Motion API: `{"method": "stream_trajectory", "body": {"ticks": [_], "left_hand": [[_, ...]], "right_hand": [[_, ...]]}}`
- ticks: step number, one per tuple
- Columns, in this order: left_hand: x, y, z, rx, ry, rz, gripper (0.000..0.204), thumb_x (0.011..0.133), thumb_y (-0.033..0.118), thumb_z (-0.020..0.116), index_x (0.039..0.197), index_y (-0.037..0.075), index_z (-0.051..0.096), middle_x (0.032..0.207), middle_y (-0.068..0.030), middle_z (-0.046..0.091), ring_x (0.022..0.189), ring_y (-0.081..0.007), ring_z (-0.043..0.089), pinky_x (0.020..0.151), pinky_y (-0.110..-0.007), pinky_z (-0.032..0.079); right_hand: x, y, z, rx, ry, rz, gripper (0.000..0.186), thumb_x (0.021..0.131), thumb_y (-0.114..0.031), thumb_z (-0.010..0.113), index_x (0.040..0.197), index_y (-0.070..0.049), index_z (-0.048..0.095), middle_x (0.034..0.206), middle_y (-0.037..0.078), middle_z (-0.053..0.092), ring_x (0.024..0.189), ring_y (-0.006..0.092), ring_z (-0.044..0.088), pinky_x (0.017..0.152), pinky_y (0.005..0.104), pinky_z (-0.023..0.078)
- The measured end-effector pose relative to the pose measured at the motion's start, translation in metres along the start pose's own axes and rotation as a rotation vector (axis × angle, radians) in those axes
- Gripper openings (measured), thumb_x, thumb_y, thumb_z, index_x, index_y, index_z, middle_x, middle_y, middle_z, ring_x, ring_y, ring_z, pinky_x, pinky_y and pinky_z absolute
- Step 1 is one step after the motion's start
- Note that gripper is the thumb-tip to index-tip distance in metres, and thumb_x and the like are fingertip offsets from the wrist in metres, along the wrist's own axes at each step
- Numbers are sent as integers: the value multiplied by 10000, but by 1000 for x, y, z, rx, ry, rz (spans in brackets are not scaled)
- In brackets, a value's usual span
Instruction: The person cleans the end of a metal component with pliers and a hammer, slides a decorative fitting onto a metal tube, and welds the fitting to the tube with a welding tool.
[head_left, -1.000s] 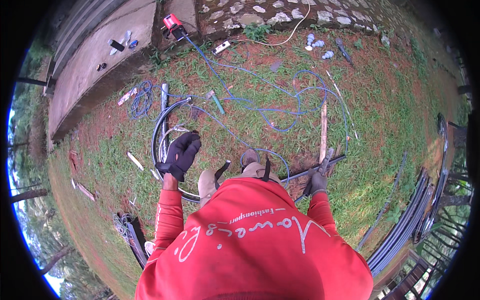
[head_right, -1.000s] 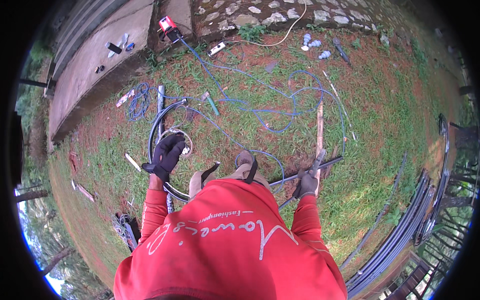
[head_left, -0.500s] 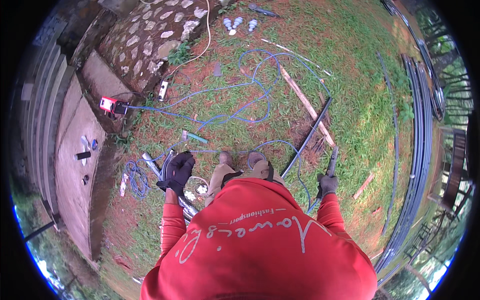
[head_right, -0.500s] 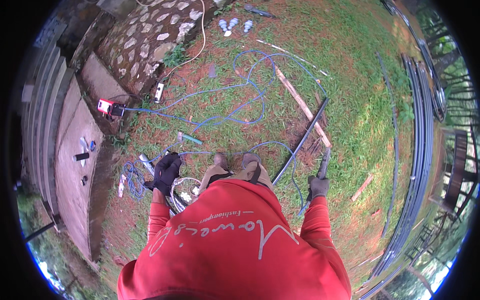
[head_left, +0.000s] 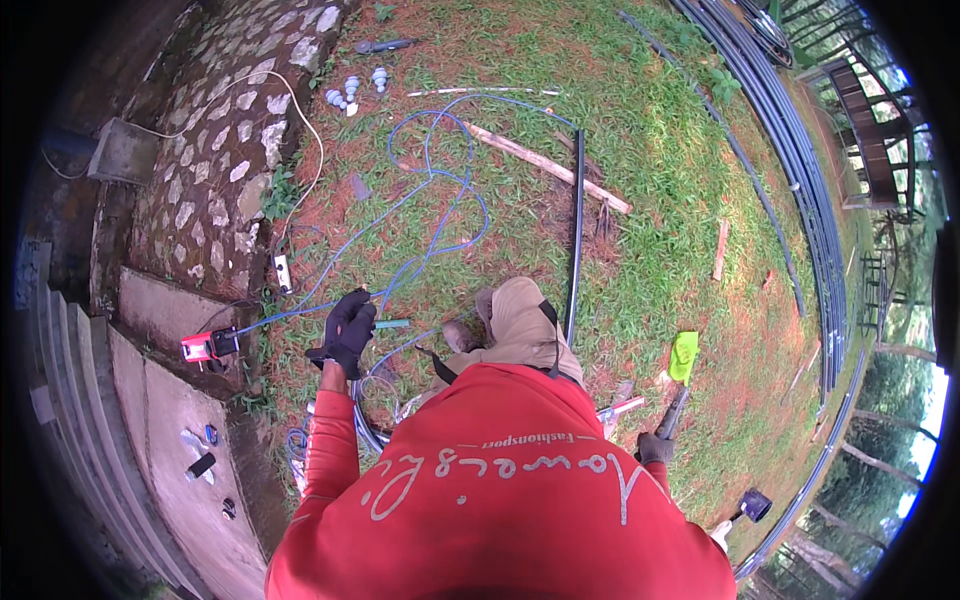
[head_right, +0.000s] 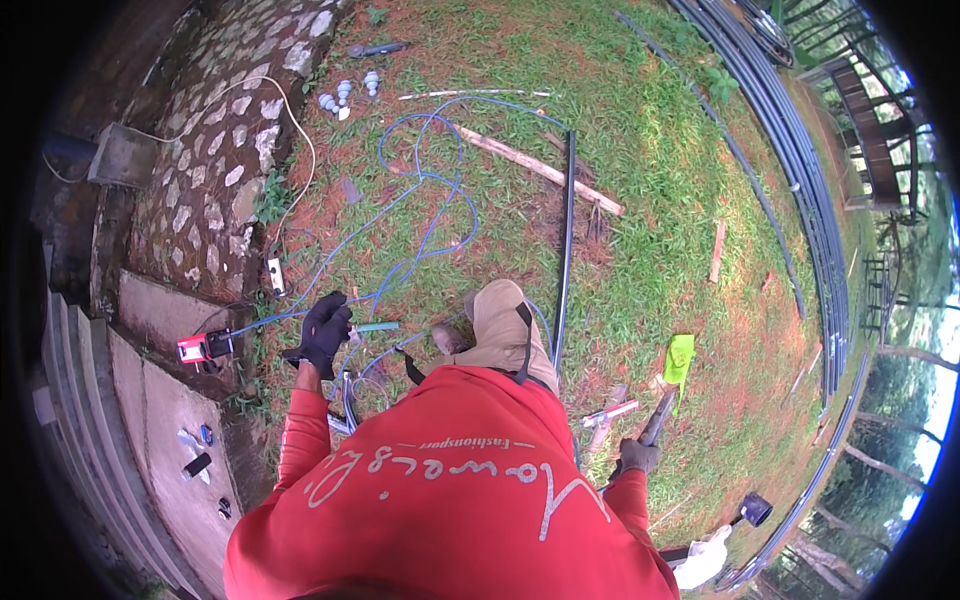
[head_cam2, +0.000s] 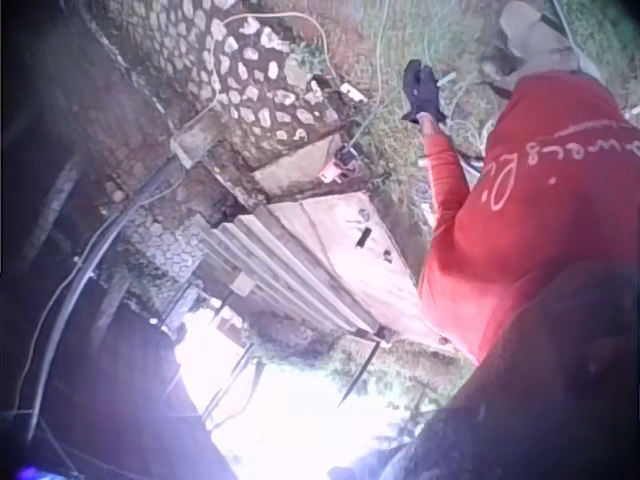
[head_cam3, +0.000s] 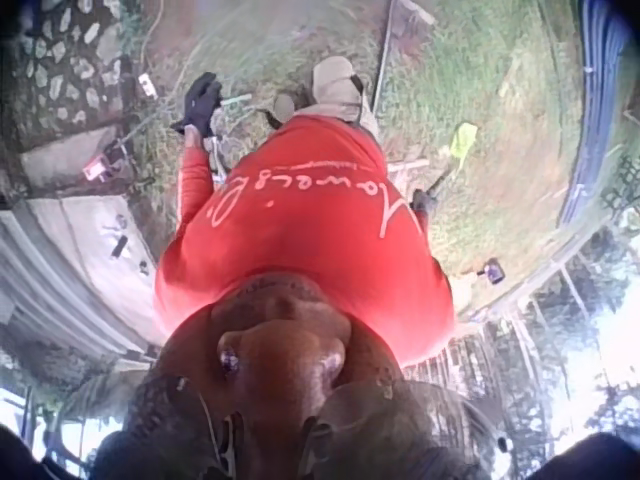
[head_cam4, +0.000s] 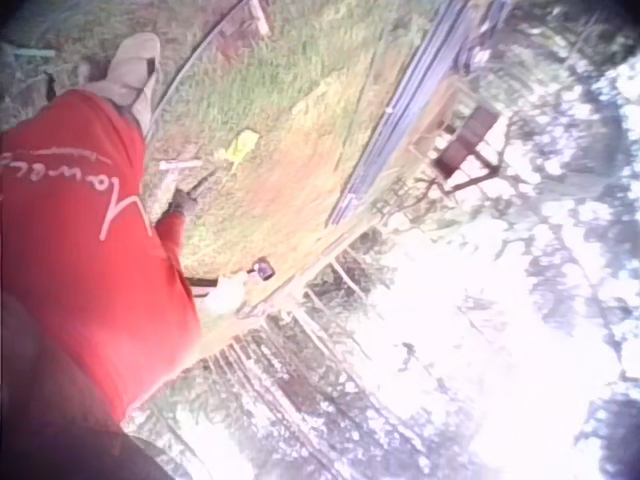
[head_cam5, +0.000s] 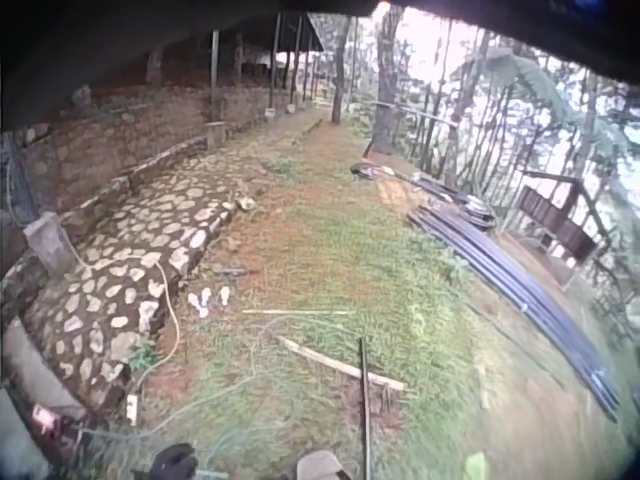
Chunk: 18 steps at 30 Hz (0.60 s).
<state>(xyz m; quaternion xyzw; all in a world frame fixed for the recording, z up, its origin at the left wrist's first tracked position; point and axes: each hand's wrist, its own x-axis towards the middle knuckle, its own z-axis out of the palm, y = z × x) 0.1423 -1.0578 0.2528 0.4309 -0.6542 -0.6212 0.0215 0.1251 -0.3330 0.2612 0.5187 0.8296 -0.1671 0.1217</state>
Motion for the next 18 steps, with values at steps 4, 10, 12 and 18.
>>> {"method": "stream_trajectory", "body": {"ticks": [4,10,12,18], "left_hand": [[28,10,33,10,-72,-7,390,995,117,753,1375,67,686,964,-27,712,701,-112,634,581,-316,531],[57,60,99,125,-292,52,371,989,155,762,1348,79,702,967,-25,713,705,-105,625,588,-311,539],[68,74,116,153,-298,15,387,987,176,768,1356,79,700,968,-23,713,713,-103,630,575,-309,537],[129,116,175,285,-276,111,413,981,196,771,1369,79,696,995,-29,718,701,-108,634,530,-309,518]], "right_hand": [[-59,47,0,-70,151,122,581,713,-186,880,1176,57,626,939,194,748,727,317,759,605,443,615],[-84,36,28,-10,62,171,601,710,-197,879,1192,65,633,978,203,749,783,324,755,658,440,610],[-79,15,40,29,26,167,607,709,-201,879,1197,67,635,991,207,749,801,326,753,676,440,608],[-19,-93,76,147,-115,104,628,707,-213,878,1213,74,642,1031,216,750,857,332,749,729,437,603]]}}
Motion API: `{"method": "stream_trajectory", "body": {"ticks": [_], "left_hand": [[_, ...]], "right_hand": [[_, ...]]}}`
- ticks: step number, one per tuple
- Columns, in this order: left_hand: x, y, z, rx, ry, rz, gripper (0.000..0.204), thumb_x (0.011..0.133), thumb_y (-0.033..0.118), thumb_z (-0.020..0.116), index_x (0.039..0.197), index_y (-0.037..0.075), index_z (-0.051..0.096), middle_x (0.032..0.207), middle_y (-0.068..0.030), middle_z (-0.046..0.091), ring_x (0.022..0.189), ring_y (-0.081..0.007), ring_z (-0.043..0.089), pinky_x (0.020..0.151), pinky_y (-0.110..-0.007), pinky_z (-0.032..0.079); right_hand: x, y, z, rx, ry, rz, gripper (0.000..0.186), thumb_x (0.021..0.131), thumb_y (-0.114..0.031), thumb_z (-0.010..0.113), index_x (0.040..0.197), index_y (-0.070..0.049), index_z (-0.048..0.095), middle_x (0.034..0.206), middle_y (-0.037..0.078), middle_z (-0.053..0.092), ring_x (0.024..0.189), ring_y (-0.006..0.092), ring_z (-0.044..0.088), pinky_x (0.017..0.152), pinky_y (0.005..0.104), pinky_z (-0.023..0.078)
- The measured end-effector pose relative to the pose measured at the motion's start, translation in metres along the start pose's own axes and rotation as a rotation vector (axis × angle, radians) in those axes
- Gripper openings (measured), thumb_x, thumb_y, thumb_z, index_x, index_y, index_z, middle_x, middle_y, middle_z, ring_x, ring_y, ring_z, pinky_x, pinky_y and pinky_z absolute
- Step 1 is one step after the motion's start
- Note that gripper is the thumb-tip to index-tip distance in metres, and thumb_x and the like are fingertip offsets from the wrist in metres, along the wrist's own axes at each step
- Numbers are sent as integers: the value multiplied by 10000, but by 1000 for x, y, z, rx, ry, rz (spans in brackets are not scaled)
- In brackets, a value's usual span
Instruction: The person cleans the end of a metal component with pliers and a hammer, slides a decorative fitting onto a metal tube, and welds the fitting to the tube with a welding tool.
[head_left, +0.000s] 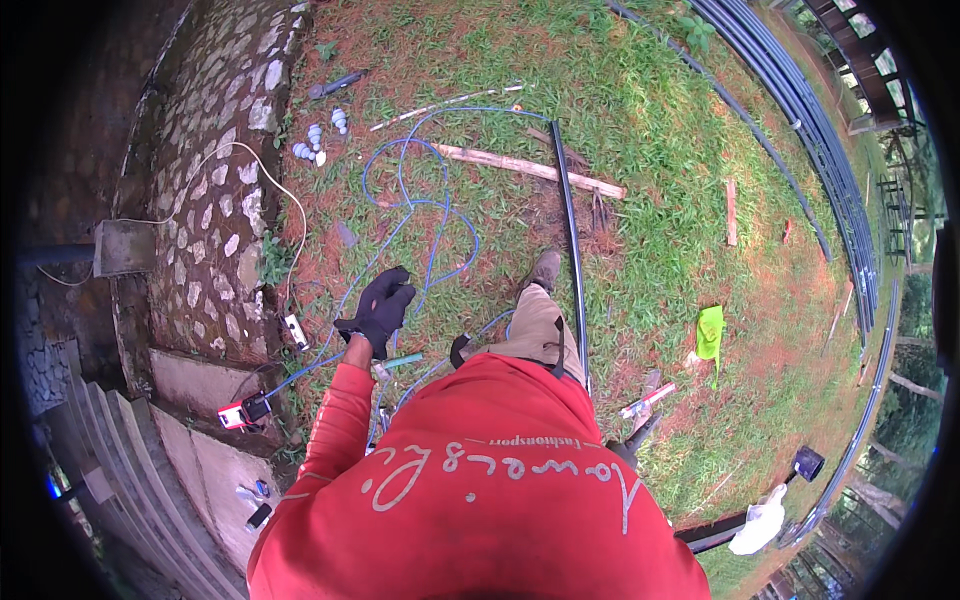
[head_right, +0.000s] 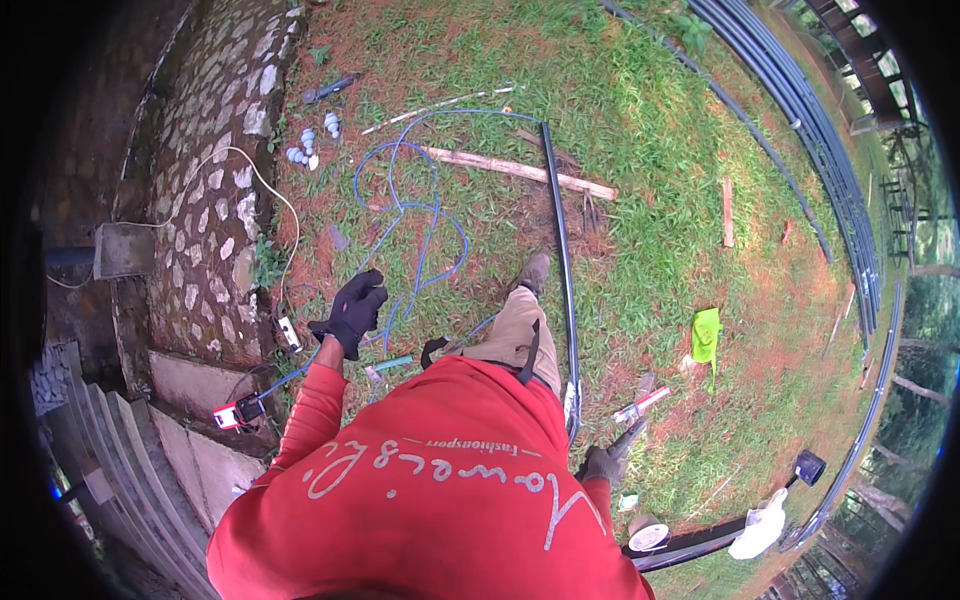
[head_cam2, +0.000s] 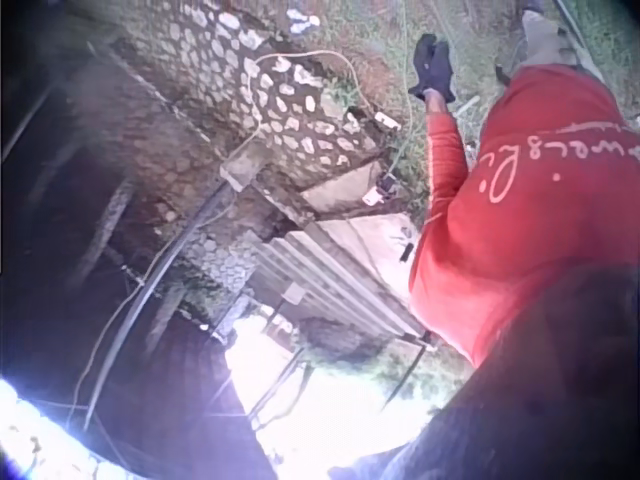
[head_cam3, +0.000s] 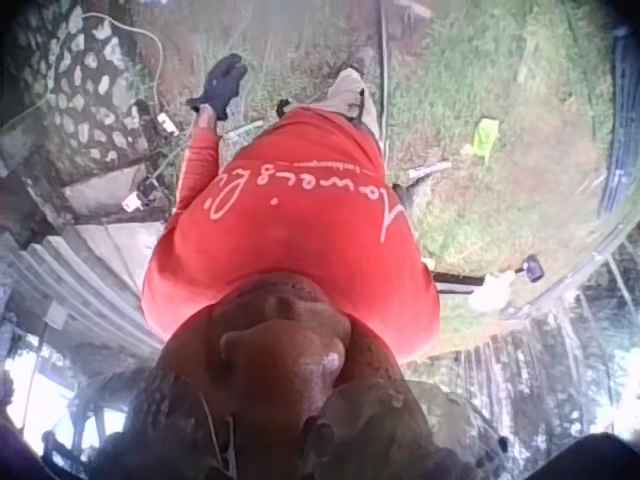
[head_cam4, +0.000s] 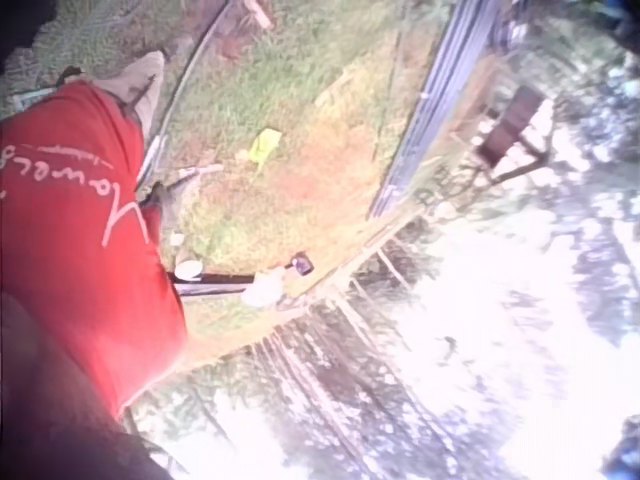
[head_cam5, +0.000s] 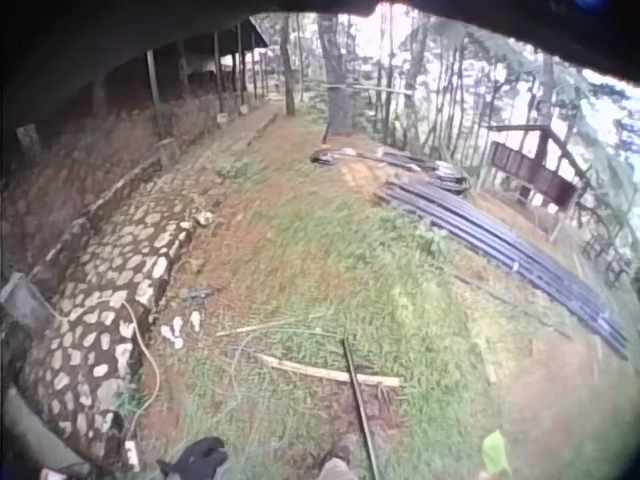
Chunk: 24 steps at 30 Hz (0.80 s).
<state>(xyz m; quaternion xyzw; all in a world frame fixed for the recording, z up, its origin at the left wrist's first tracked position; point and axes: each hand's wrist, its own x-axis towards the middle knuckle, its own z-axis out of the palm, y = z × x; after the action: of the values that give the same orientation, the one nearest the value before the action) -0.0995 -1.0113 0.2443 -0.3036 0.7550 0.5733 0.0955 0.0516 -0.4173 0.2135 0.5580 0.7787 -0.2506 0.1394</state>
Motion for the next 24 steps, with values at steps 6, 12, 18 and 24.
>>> {"method": "stream_trajectory", "body": {"ticks": [6,12,18,24], "left_hand": [[81,96,46,65,41,-140,393,980,215,799,1336,73,714,1046,-58,735,878,-153,678,724,-346,562],[167,137,70,149,41,19,334,967,221,814,1252,59,750,1161,-57,741,949,-151,679,780,-347,580],[233,130,64,229,47,12,287,991,200,783,1241,63,751,911,17,722,733,-84,641,635,-297,552],[314,164,93,247,-99,-66,325,990,199,794,1275,50,749,982,-10,753,816,-110,691,726,-313,593]], "right_hand": [[73,-119,-1,29,-109,-76,649,704,-224,877,1229,82,649,1070,225,751,913,338,745,783,434,598],[156,-179,-21,-62,-119,-26,574,744,-269,839,1172,76,673,902,196,758,694,296,758,662,446,618],[188,-261,-37,-82,-83,46,556,764,-335,854,1149,40,709,1084,253,779,998,419,769,896,521,586],[182,-268,-23,-221,103,17,539,785,-373,857,1108,42,739,1103,264,780,1043,437,751,946,531,564]]}}
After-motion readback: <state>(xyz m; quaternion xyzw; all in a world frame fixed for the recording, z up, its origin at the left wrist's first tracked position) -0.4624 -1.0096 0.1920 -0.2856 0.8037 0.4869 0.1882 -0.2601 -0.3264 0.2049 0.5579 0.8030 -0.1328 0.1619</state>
